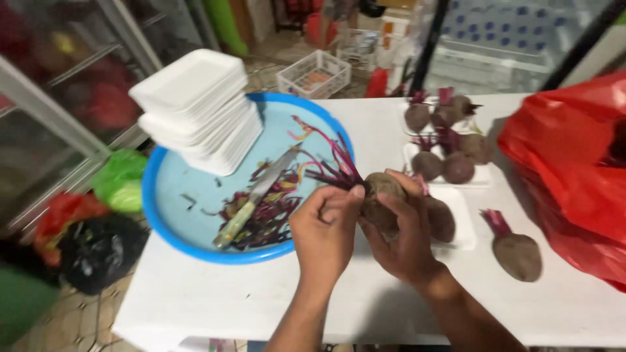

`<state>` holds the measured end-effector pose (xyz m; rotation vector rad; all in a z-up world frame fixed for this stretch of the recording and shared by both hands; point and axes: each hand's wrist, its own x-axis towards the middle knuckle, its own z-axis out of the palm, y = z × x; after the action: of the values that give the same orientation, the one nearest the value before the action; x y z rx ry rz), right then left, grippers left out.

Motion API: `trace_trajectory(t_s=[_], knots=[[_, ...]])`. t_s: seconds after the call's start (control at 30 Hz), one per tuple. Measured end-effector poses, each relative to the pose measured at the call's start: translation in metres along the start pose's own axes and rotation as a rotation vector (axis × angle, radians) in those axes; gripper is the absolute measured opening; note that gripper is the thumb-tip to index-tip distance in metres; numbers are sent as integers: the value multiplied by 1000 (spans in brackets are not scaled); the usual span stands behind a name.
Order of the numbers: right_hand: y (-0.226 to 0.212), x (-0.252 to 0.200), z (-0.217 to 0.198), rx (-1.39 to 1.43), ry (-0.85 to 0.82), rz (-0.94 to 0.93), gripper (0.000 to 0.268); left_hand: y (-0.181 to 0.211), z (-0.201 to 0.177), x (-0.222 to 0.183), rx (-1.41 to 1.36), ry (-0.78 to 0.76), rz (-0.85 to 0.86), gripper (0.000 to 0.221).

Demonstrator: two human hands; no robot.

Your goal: Trimming the stems and roots off beets with a knife and weighing them on a digital scale before placing them in trays.

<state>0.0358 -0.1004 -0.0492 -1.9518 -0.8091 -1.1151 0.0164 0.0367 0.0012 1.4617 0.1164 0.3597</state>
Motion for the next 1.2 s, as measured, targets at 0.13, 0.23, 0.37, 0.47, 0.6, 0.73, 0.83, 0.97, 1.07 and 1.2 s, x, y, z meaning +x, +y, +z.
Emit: trace_trajectory(t_s=[0.13,0.23,0.37,0.47,0.6,0.73,0.83,0.97,1.07,1.2], knots=[[-7,15,56,134,75,38,70,-21,-42,40,-97,155,37,18],[-15,14,90,308,70,196,73,-32,-68,61,-51,167,77,14],[-30,10,113,478,90,380,69,-23,-78,63,-1,141,166,13],[-29,6,115,416,47,382,68,-48,-80,71,-11,157,112,12],[-19,-9,125,424,67,342,69,-43,-79,65,104,230,123,10],[-16,-14,123,406,105,322,75,-43,-71,62,172,269,279,14],[-4,-21,126,434,133,354,73,-50,-64,61,227,336,353,15],[-1,-26,128,376,156,442,68,-60,-51,49,175,432,438,16],[-3,-21,126,314,169,434,68,-67,-45,43,114,357,648,7],[6,-29,129,329,159,472,72,-65,-47,38,98,394,728,8]])
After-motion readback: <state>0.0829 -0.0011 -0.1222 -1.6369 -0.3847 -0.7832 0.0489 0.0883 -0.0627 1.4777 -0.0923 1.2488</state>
